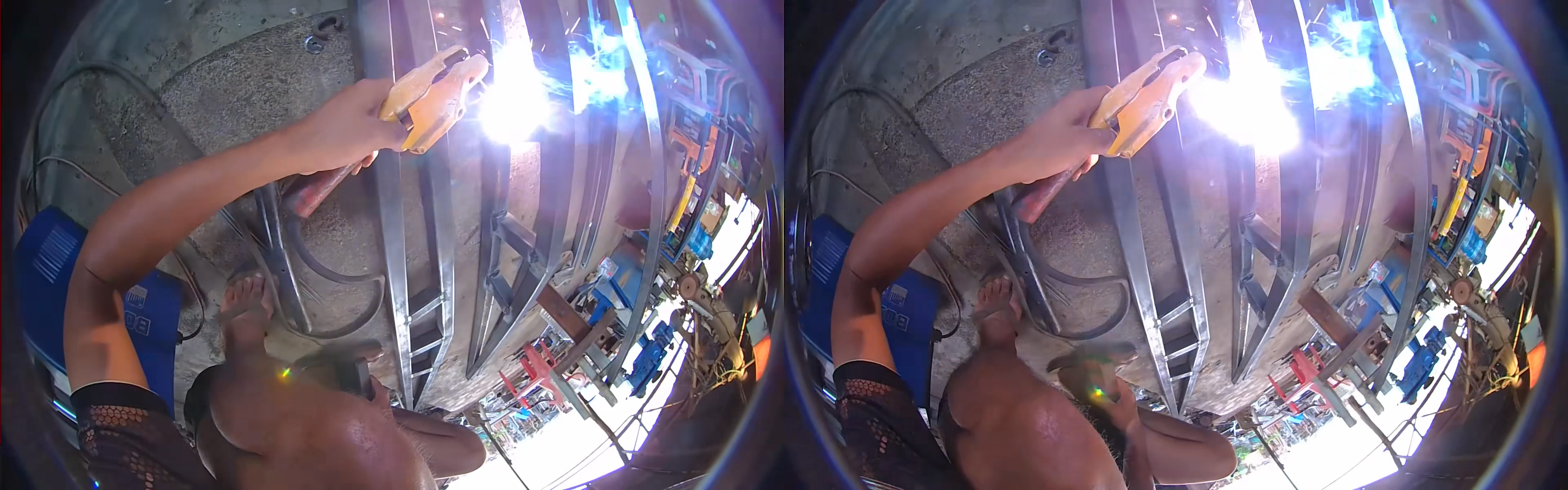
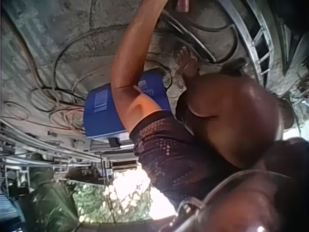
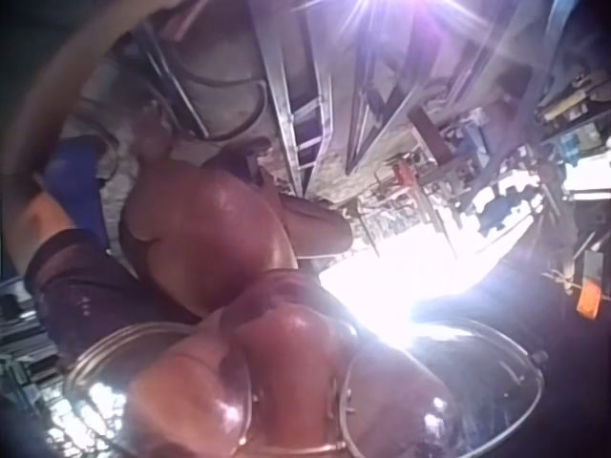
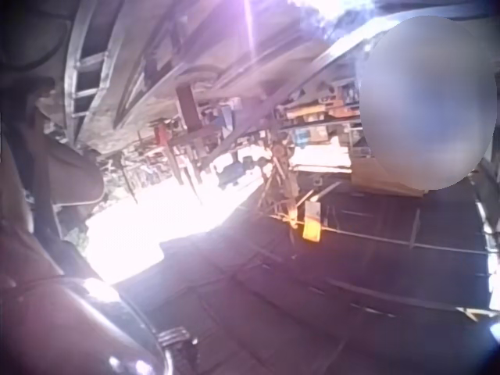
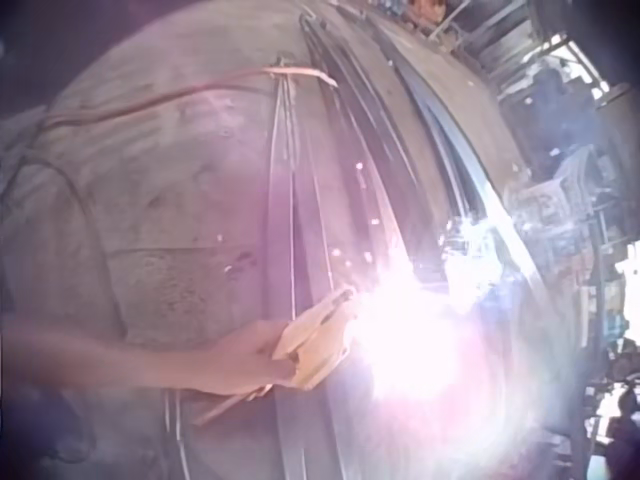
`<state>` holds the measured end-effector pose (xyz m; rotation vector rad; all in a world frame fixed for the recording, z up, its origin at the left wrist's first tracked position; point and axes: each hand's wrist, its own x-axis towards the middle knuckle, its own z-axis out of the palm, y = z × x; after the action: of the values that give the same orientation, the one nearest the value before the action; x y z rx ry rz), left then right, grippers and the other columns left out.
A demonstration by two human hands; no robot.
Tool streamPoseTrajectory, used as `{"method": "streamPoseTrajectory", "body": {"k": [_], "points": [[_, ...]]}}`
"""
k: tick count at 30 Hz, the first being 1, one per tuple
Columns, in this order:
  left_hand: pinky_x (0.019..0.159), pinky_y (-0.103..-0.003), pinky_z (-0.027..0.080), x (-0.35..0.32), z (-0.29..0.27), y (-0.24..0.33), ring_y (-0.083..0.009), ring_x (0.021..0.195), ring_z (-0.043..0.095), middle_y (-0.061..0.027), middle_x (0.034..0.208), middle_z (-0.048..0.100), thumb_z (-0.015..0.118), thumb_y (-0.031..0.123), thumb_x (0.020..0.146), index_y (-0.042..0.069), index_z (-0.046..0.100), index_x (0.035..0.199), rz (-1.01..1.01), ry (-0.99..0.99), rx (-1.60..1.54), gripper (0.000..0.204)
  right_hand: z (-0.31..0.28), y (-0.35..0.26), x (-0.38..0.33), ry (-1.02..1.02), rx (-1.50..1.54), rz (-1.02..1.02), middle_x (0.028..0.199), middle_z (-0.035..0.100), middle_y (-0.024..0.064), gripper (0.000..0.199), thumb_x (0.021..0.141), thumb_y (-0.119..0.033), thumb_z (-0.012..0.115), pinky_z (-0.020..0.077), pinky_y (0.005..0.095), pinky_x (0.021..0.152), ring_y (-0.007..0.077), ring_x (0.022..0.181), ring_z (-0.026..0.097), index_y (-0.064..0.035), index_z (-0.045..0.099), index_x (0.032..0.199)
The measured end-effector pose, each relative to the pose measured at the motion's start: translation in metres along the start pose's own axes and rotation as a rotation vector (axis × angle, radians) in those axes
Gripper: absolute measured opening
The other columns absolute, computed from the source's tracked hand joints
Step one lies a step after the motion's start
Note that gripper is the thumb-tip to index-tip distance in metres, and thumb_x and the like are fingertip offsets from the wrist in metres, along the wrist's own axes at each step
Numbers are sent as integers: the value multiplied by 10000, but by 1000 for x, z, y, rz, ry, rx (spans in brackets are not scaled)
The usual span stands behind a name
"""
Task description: The person welds metal frame pieces using a welding clamp, repositions the metal frames by hand, and welds along additional joints before moving the welding machine.
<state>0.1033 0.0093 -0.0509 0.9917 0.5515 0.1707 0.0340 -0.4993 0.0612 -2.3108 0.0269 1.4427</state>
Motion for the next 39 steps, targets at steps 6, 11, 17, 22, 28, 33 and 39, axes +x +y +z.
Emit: {"method": "streamPoseTrajectory", "body": {"k": [6,11,17,22,28,33,39], "points": [[448,-273,456,-1,0,-1,-97,521,549,-43,748,553,558,49,885,6,529,1088,24,17,19,210,-9,-9,0,-143,-125,90,1035,686,129,504,742,-211,783,504,370,851,226,932,640,-12,631,1181],[455,-281,463,5,-1,-5,-119,504,554,-60,727,582,627,104,841,-45,560,1057,9,21,55,271,-16,-12,0,-188,-209,96,1051,687,123,500,755,-198,782,504,370,861,225,945,640,-7,628,1189],[459,-293,472,2,-1,3,-119,512,539,-82,774,588,621,129,846,-46,559,1063,-19,-44,-1,285,-5,-23,-3,-94,-75,55,1087,678,94,433,796,-140,780,501,364,853,185,970,617,-26,636,1188],[462,-289,477,-1,0,6,-112,527,533,-87,813,599,615,153,867,-41,541,1110,-37,-56,1,320,-4,27,0,-103,230,208,1019,674,77,459,789,-160,792,503,359,829,189,916,616,-31,628,1198],[429,-286,465,4,-3,-2,-121,509,570,-74,722,592,638,129,849,-56,559,1059,50,33,-10,290,-9,-17,-1,-73,-173,73,972,669,89,518,757,-263,806,498,356,802,200,887,615,-26,618,1178],[444,-312,464,4,-2,-2,-130,527,554,-90,755,589,631,133,849,-61,555,1075,-6,-13,36,307,-10,-54,3,-205,-67,137,966,670,81,460,764,-230,802,496,349,787,181,855,614,-30,634,1143],[439,-278,452,1,-1,4,-98,499,526,-56,779,565,545,97,913,-37,529,1173,-50,-36,61,293,-8,-32,3,-209,-165,140,1001,670,81,457,767,-184,796,496,340,811,186,900,619,-30,634,1166]]}}
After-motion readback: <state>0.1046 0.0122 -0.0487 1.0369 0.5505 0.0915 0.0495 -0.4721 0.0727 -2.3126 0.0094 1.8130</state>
